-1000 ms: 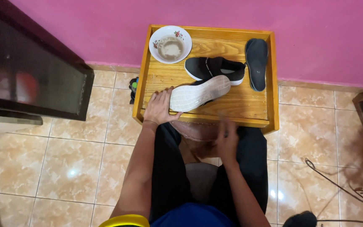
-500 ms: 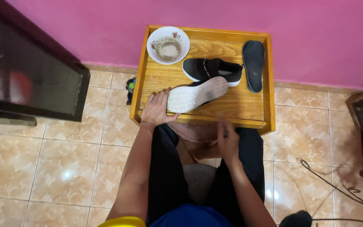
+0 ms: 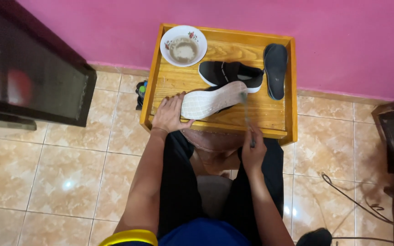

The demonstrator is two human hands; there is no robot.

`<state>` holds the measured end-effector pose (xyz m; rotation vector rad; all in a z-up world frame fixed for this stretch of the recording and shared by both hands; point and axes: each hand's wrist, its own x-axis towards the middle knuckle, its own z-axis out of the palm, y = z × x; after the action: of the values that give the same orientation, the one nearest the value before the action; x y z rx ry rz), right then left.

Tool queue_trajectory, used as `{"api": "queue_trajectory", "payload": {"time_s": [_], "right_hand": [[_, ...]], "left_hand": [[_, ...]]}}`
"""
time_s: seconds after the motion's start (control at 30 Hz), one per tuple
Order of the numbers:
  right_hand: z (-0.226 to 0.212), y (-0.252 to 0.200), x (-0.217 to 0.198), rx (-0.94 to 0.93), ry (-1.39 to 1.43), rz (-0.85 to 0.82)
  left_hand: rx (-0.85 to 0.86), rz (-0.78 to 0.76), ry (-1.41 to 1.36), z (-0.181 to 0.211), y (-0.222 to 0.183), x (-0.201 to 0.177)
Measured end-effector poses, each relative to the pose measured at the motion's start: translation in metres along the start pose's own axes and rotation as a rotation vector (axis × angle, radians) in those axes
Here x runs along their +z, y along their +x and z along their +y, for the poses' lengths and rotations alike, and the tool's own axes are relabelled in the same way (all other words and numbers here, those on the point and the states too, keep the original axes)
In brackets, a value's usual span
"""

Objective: Cleaning the white sole of a black sneaker using a small tool and a bowl of cleaning solution on a wooden stand.

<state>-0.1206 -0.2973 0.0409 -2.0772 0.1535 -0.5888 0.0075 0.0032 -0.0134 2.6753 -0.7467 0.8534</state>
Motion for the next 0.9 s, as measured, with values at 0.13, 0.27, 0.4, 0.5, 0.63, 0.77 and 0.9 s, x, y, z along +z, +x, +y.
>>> {"api": "queue_trajectory", "payload": {"time_s": [0.13, 0.27, 0.4, 0.5, 0.63, 0.77, 0.9], "right_hand": [[-0.011, 0.012, 0.004, -0.037, 0.016, 0.008], [0.006, 0.001, 0.003, -0.038, -0.019, -0.142], [0.013, 0.014, 0.004, -0.063, 0.029, -0.005], [-0.009, 0.004, 0.006, -0.119, 0.007, -0.155], [0.004, 0.003, 0.006, -0.088, -0.051, -0.078], [-0.007, -0.006, 0.013, -0.074, 0.001, -0.159], [-0.023, -0.002, 0.007, 0.013, 0.017, -0.177]], "left_hand": [[-0.003, -0.007, -0.022, 0.002, 0.001, -0.008], [-0.009, -0.024, -0.039, 0.004, 0.001, -0.009], [-0.012, -0.039, -0.055, 0.002, 0.001, -0.006], [-0.008, -0.051, -0.047, 0.001, -0.002, -0.004], [-0.013, -0.046, -0.035, 0.004, -0.005, -0.007], [0.008, -0.028, -0.046, 0.003, 0.001, -0.007], [-0.001, -0.038, -0.049, 0.004, 0.0, -0.01]]}}
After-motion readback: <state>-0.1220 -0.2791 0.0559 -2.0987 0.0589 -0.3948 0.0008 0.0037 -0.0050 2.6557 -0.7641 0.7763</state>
